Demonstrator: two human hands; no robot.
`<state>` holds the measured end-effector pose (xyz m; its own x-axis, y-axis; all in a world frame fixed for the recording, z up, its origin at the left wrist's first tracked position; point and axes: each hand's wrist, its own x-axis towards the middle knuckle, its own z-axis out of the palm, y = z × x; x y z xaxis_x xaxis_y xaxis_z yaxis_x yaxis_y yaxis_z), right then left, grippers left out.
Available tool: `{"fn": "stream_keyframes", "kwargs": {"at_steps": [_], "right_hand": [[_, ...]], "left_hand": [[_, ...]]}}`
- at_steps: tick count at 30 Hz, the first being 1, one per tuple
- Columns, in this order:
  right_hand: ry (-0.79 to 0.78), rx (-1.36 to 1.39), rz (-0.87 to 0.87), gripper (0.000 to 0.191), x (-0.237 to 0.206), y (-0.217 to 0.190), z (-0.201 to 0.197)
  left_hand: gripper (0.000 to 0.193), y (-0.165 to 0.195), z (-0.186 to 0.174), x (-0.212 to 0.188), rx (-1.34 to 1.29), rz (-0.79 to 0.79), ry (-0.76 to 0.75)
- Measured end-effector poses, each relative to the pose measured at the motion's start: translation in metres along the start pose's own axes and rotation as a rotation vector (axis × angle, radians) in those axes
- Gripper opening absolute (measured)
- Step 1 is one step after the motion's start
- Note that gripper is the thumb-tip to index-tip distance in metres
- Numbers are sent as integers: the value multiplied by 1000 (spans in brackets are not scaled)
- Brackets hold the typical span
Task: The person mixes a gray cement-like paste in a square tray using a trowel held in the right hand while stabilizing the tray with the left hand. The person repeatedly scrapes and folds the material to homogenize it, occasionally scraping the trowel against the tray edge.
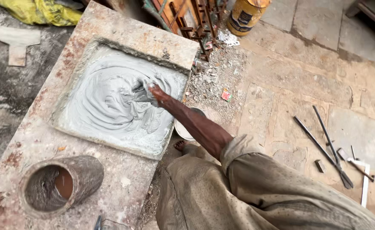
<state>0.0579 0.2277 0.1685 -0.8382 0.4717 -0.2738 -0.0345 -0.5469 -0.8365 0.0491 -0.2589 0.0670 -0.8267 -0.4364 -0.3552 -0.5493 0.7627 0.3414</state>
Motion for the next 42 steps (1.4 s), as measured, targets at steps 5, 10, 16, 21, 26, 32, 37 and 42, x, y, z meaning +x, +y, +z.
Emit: {"fn": "stream_keyframes", "kwargs": {"at_steps": [5, 10, 16, 21, 26, 32, 37, 42], "right_hand": [[384, -476, 161, 54, -1, 9, 8], [237, -276, 75, 39, 6, 23, -14], [-13, 138, 79, 28, 48, 41, -46], [-154, 428, 256, 36, 84, 28, -64], [-650, 354, 38, 33, 102, 44, -59], [4, 174, 241, 27, 113, 49, -65], [-74, 320, 233, 38, 108, 47, -68], [-122, 330, 247, 42, 101, 50, -67]], "left_hand": [[77, 49, 21, 11, -662, -127, -178], [60, -29, -29, 14, -1221, -201, -321], [42, -165, -96, -53, -1559, -169, -363], [36, -112, -67, -108, -1653, -95, -288], [57, -36, -51, -157, -1591, -135, -329], [57, 43, -11, -187, -1389, -246, -396], [71, 86, 20, -201, -1187, -23, -672], [64, 123, 35, -227, -1181, -41, -987]]}}
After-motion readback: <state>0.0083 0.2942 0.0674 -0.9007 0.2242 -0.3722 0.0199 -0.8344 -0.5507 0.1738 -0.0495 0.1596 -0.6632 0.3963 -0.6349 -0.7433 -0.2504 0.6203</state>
